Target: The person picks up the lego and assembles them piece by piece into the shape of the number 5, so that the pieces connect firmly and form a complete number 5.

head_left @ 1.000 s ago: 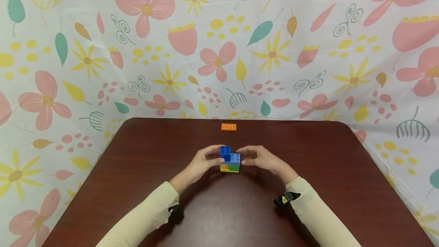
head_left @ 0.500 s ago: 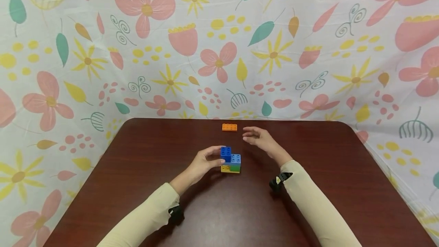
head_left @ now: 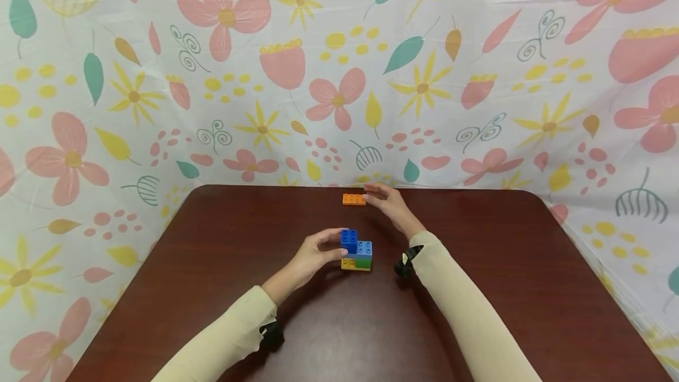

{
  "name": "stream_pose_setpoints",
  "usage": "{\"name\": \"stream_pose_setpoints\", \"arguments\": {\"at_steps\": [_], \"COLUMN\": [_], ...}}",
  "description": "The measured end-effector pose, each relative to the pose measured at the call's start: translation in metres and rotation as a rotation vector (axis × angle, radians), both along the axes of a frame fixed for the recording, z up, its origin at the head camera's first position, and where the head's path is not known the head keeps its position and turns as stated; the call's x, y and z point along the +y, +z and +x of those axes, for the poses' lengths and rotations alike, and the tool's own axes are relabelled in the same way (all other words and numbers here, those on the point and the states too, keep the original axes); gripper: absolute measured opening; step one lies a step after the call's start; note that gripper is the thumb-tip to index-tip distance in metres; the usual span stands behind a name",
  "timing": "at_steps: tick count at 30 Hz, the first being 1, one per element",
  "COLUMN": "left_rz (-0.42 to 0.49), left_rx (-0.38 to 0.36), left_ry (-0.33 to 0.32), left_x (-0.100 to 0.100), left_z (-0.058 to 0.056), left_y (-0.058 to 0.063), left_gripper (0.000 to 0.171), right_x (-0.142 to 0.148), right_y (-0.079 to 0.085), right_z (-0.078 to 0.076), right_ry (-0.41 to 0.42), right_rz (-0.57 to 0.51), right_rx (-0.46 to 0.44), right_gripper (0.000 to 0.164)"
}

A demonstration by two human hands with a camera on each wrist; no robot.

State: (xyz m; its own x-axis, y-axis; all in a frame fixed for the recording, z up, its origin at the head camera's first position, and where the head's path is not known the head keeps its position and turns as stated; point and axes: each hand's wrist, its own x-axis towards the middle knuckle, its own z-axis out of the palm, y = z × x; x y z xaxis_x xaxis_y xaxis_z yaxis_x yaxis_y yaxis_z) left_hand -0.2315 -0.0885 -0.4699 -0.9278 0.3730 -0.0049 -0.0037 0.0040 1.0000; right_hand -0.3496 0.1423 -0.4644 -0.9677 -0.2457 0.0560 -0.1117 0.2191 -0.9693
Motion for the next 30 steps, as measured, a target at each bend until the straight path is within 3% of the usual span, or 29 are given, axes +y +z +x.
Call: {"name": "stream_pose_setpoints", "arguments": {"at_steps": [12,19,26,30], "left_rz": [-0.001,0.002,-0.007,-0.015], "left_rx": [-0.002,-0.014,-0.016,-0.011], "left_ry": [0.001,0.009,0.005,0.010], "left_x": [0.000,0.000,0.000,0.001], "left_z": [0.001,0.000,0.000,0.000], "left_y": [0.001,-0.002,-0.002,0.000], "left_gripper": [0.048,0.048,0.049,0.048], "right_x": [-0.012,-0.016,-0.018,-0.019], "right_y": [-0.015,-0.024,-0.027,-0.028], "right_z": [-0.026,-0.030,-0.030,-0.029], "right_ry": [0.010,0.042,0.039,0.027], "right_rz": [0.176,0.229,0.408,0.417], "right_rx": [0.011,0.015,0.036,0.054], "right_gripper": [0.054,0.056,0.055,0.053]}}
